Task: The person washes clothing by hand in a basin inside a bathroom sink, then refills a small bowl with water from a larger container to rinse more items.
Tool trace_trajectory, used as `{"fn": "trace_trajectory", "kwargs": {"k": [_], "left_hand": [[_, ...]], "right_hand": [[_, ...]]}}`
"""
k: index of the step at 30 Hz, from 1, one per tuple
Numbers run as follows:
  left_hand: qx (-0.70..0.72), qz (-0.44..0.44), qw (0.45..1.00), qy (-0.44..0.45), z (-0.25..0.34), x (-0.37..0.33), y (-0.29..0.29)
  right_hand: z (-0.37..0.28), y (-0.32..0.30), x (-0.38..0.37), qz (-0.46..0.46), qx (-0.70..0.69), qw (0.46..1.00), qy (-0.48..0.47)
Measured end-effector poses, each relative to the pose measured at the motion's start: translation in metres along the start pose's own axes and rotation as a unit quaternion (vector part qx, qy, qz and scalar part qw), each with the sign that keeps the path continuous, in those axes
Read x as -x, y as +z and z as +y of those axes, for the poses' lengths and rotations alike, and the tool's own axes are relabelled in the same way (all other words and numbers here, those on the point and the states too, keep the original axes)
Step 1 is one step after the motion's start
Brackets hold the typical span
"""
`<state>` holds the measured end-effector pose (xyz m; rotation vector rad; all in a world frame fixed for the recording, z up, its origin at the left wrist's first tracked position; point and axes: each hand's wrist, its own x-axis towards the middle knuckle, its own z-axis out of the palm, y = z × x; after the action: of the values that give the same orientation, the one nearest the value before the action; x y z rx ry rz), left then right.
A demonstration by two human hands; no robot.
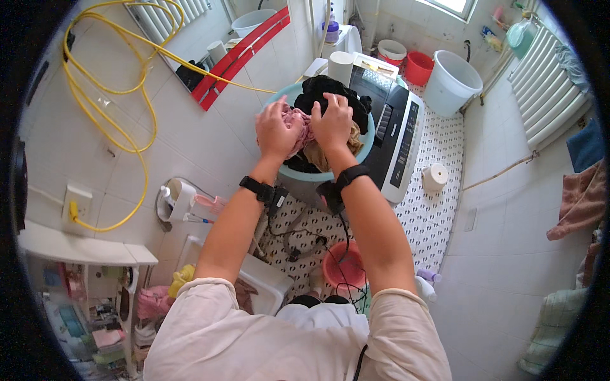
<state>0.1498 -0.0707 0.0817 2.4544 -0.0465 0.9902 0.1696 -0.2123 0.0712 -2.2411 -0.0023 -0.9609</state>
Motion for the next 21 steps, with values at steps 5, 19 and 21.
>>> {"fn": "trace_trajectory", "kwargs": {"k": [5, 19, 21], "left_hand": [[0.071, -0.141, 0.987, 0.015, 0.009, -0.018, 0.016], [0.111, -0.186, 0.976, -0.031, 0.005, -0.026, 0.018], [0.126, -0.199, 0.972, -0.013, 0.023, -0.036, 0.002]], "right_hand": [[0.032, 0.022, -0.034, -0.167, 0.079, 0.982, 0.025], [0.031, -0.021, -0.099, 0.105, -0.032, 0.992, -0.056], [0.014, -0.054, -0.123, 0.119, -0.071, 0.988, -0.063]]}}
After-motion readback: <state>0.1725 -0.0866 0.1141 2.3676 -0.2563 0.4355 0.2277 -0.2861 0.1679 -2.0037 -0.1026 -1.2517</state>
